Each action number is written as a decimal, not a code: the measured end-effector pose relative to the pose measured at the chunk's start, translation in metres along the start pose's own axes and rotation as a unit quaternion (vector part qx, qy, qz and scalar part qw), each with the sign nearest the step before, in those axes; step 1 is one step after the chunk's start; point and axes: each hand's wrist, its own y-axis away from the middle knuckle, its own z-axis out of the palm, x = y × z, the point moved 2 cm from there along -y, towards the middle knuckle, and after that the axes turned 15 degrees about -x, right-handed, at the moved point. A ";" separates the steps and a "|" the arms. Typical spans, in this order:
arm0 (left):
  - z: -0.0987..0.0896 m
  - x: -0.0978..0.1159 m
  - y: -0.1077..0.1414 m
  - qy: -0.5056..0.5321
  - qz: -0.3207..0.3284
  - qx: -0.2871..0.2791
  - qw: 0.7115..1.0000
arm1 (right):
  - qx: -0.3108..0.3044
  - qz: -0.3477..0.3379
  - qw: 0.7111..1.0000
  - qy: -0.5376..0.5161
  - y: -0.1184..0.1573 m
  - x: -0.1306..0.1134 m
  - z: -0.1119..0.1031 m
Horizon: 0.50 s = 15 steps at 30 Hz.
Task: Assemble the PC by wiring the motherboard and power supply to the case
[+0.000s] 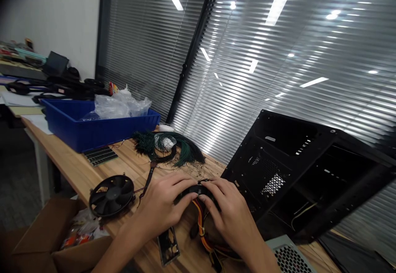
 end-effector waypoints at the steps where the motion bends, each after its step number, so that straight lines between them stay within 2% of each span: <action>1: 0.001 0.001 0.000 -0.002 -0.004 0.006 1.000 | 0.007 -0.002 1.000 0.009 0.000 -0.001 0.001; 7: 0.005 0.002 0.000 -0.004 -0.008 0.026 1.000 | 0.032 0.007 0.998 0.061 0.002 -0.009 0.005; 15: 0.008 0.001 0.002 -0.012 -0.004 0.041 0.999 | 0.049 0.037 0.996 0.058 0.001 -0.008 0.015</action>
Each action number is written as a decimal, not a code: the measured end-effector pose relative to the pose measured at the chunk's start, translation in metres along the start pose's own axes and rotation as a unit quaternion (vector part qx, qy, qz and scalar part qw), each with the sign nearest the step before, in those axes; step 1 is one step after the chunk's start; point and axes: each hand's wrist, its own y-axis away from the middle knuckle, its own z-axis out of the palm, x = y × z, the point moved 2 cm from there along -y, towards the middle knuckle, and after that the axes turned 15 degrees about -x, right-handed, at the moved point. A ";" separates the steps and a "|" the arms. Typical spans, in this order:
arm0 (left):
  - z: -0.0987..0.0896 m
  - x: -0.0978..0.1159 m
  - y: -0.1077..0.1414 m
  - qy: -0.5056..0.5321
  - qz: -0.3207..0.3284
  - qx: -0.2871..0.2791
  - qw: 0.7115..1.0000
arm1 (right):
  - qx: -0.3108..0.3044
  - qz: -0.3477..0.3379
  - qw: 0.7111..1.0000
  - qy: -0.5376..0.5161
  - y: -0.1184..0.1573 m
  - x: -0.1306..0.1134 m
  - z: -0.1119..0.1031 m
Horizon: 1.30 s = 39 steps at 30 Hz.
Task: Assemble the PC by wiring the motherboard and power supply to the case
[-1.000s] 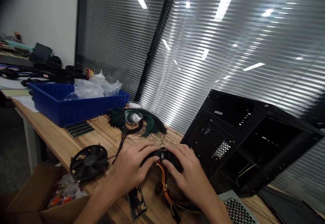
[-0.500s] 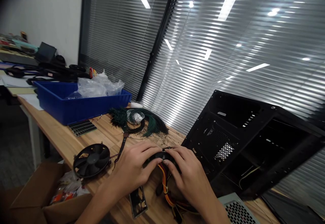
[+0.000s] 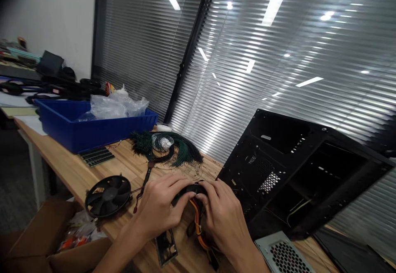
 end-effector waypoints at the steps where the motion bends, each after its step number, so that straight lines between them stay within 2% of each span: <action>1: 0.000 0.000 0.000 0.000 -0.002 0.000 1.000 | -0.004 0.002 1.000 -0.008 0.000 0.001 0.000; 5: -0.004 -0.003 0.000 0.017 -0.013 -0.024 0.999 | -0.034 0.009 0.995 -0.090 -0.001 0.002 -0.006; 8: -0.005 -0.005 -0.001 0.031 -0.001 -0.041 0.999 | -0.046 0.039 0.983 -0.172 -0.002 0.002 -0.012; 12: -0.003 -0.009 -0.001 0.024 0.014 -0.024 0.999 | -0.053 0.094 0.964 -0.242 -0.007 0.005 -0.014; 22: -0.003 0.001 -0.001 -0.007 0.007 -0.043 0.999 | -0.111 0.181 0.927 -0.311 -0.012 0.015 -0.015; 27: 0.001 -0.001 0.001 -0.015 0.017 -0.047 0.999 | -0.109 0.188 0.934 -0.284 -0.010 0.017 -0.010; 34: 0.005 -0.012 0.000 -0.001 0.026 -0.034 0.999 | -0.064 0.139 0.963 -0.222 -0.005 0.019 -0.003; 37: 0.005 -0.017 -0.001 0.022 0.018 -0.008 1.000 | 0.053 0.109 0.987 -0.110 0.008 0.013 -0.006; 39: 0.007 -0.021 -0.002 0.029 0.000 0.014 0.999 | 0.150 0.073 0.985 -0.037 0.025 0.006 -0.004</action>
